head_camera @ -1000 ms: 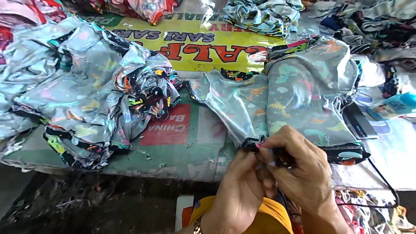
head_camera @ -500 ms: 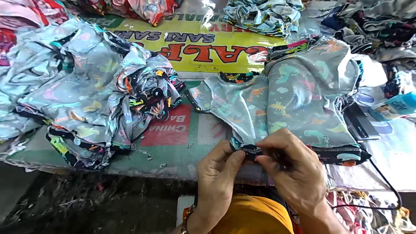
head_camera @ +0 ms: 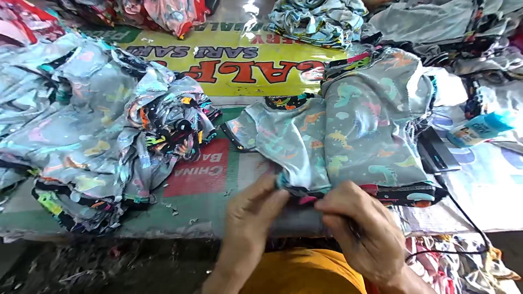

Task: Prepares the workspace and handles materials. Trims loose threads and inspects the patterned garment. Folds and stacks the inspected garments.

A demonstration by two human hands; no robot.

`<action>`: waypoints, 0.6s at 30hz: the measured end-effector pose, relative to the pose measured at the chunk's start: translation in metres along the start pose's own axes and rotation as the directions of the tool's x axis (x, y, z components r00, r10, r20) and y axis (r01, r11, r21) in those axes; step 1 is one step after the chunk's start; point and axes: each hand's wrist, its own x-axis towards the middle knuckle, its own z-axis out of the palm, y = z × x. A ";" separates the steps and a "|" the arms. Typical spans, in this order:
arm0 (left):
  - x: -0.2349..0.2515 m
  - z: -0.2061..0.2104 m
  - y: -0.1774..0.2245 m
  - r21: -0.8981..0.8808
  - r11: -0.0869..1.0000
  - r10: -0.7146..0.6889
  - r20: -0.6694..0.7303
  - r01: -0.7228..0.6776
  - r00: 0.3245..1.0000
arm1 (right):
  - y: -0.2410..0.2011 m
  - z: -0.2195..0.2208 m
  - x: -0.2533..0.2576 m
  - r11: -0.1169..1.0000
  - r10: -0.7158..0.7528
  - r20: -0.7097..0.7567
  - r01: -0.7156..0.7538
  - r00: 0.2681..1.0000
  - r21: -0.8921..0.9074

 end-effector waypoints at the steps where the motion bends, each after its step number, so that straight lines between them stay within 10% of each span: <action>1: 0.010 -0.004 0.005 -0.098 0.991 -0.090 -0.032 0.086 0.995 | -0.007 -0.010 -0.004 1.000 -0.013 -0.025 0.012 1.000 -0.024; 6: 0.077 0.035 0.021 -0.205 0.972 -0.153 -0.172 0.116 0.973 | -0.018 -0.068 -0.016 0.981 -0.029 -0.380 -0.046 0.925 -0.186; 9: 0.087 0.094 0.015 -0.032 0.999 -0.016 0.106 0.019 0.994 | 0.009 -0.094 -0.020 0.940 0.017 -0.532 -0.194 0.847 -0.280; 14: 0.073 0.146 -0.015 0.215 0.970 -0.228 0.664 0.111 0.712 | 0.044 -0.097 -0.042 0.845 0.348 -0.411 -0.472 0.843 -0.251; 18: 0.075 0.098 -0.019 0.380 0.885 0.023 0.541 -0.269 0.841 | 0.044 -0.088 -0.047 0.791 0.383 -0.250 -0.455 0.889 -0.408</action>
